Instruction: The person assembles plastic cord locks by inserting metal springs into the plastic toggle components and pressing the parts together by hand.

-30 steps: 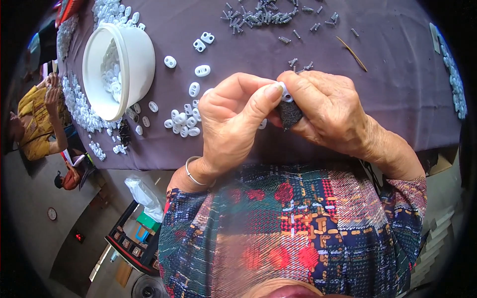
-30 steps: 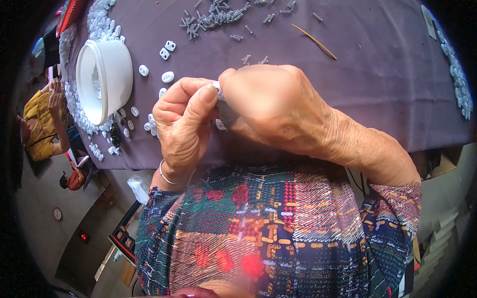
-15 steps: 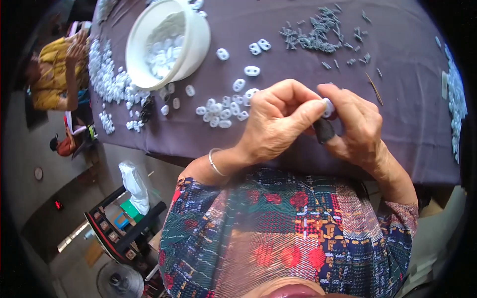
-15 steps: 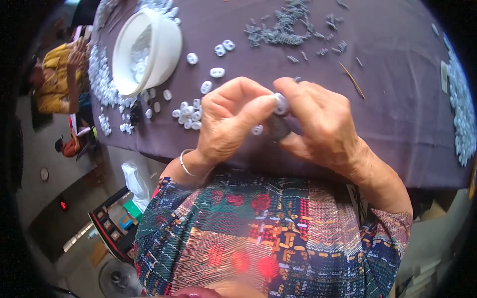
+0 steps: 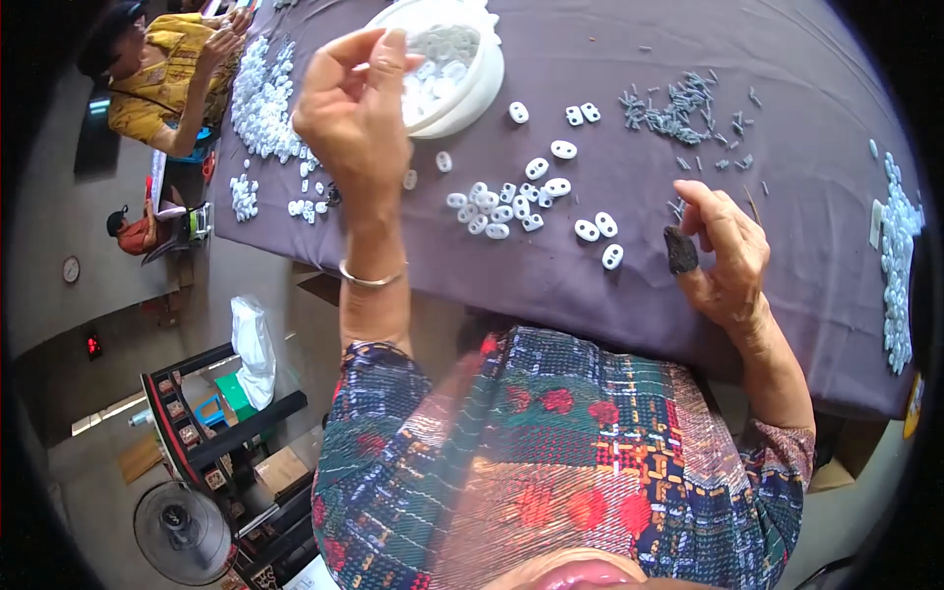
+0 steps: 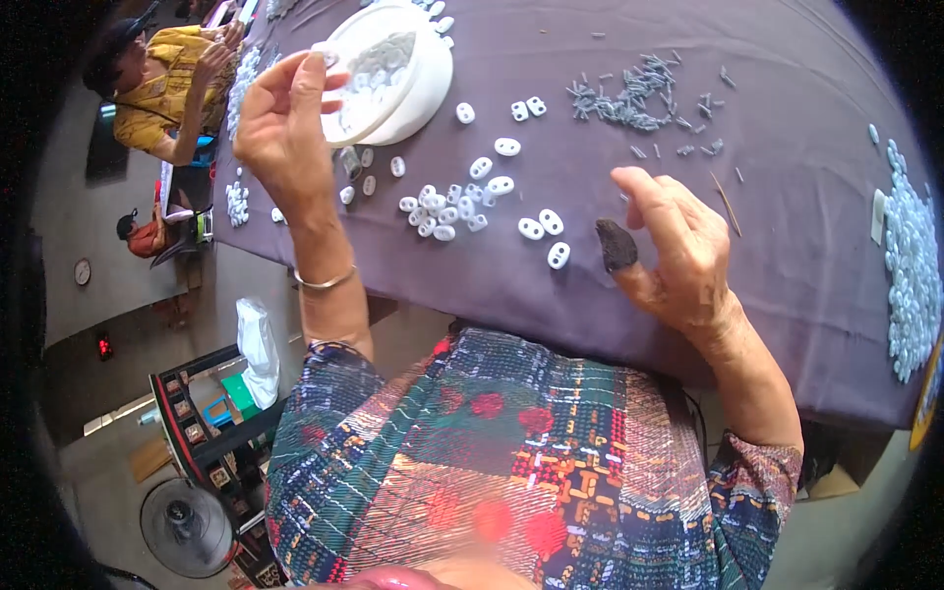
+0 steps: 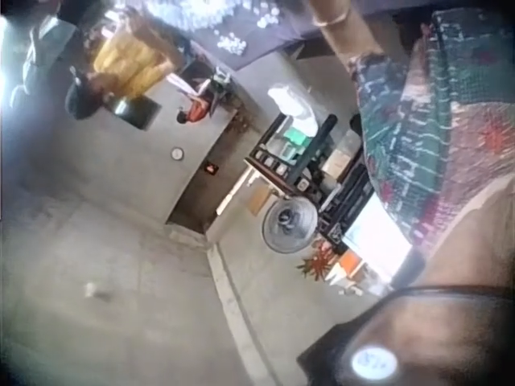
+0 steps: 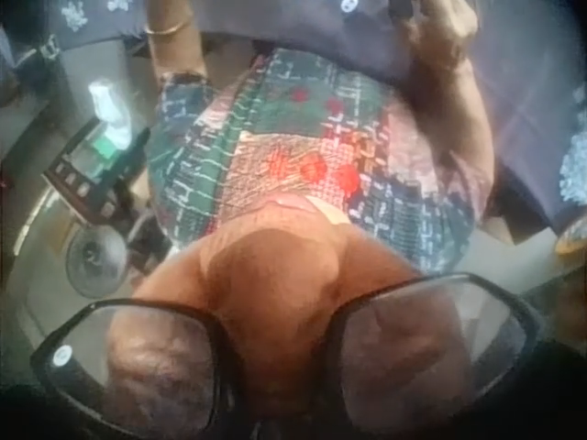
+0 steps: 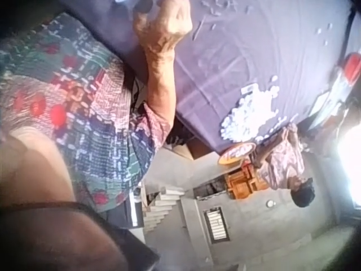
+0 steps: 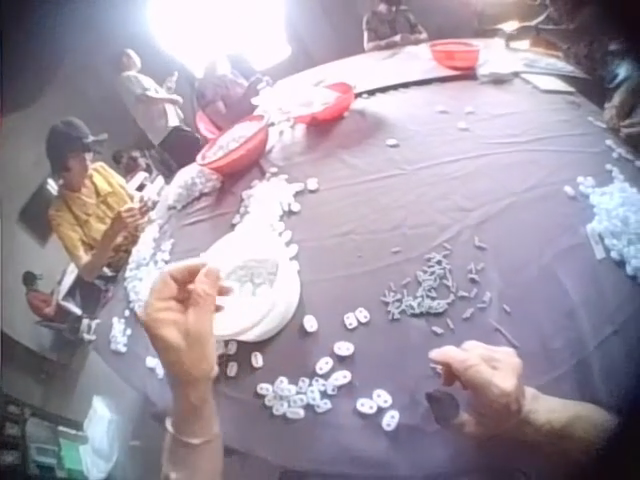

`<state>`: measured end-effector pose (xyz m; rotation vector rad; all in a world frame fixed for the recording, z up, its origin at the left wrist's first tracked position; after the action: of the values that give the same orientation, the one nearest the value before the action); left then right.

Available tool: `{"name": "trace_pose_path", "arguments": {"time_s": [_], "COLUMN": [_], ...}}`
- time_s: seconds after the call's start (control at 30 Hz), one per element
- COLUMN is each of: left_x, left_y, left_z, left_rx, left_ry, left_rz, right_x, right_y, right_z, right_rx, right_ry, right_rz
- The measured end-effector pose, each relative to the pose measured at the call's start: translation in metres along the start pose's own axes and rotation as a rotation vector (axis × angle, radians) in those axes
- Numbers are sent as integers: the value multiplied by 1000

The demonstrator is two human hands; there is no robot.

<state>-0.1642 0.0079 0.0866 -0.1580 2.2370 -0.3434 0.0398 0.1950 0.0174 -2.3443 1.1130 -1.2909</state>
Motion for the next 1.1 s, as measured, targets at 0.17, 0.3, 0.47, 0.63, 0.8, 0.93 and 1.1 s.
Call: {"name": "trace_pose_path", "arguments": {"time_s": [0.17, 0.3, 0.47, 0.63, 0.8, 0.93, 1.1], "left_x": [-2, -14, 9, 24, 20, 30, 27], "left_y": [10, 53, 94, 97, 90, 84, 87], "left_z": [12, 52, 62, 60, 63, 61, 59], "left_rx": [67, 441, 635, 821, 785, 782, 857], "left_ry": [214, 400, 333, 140, 75, 49, 17], "left_rz": [-336, -307, -507, -417, -338, -326, -317], "right_x": [-6, -3, 1, 2, 0, 0, 2], "right_y": [4, 4, 3, 2, 3, 3, 1], "right_z": [-1, -1, 0, 1, 3, 3, 3], "right_rx": [-26, -20, 10, -7, 5, 23, 26], "right_ry": [-11, -12, -19, -30, -36, -29, -40], "right_rz": [-1, 0, 15, 20, 6, 5, -1]}}
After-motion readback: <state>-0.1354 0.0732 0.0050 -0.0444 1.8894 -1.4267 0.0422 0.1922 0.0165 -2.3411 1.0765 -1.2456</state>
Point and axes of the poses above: each hand's wrist, its own z-axis away from the middle knuckle, its own y-axis out of the palm, x = y × z, the point moved 5 cm from there along -z, towards the middle knuckle
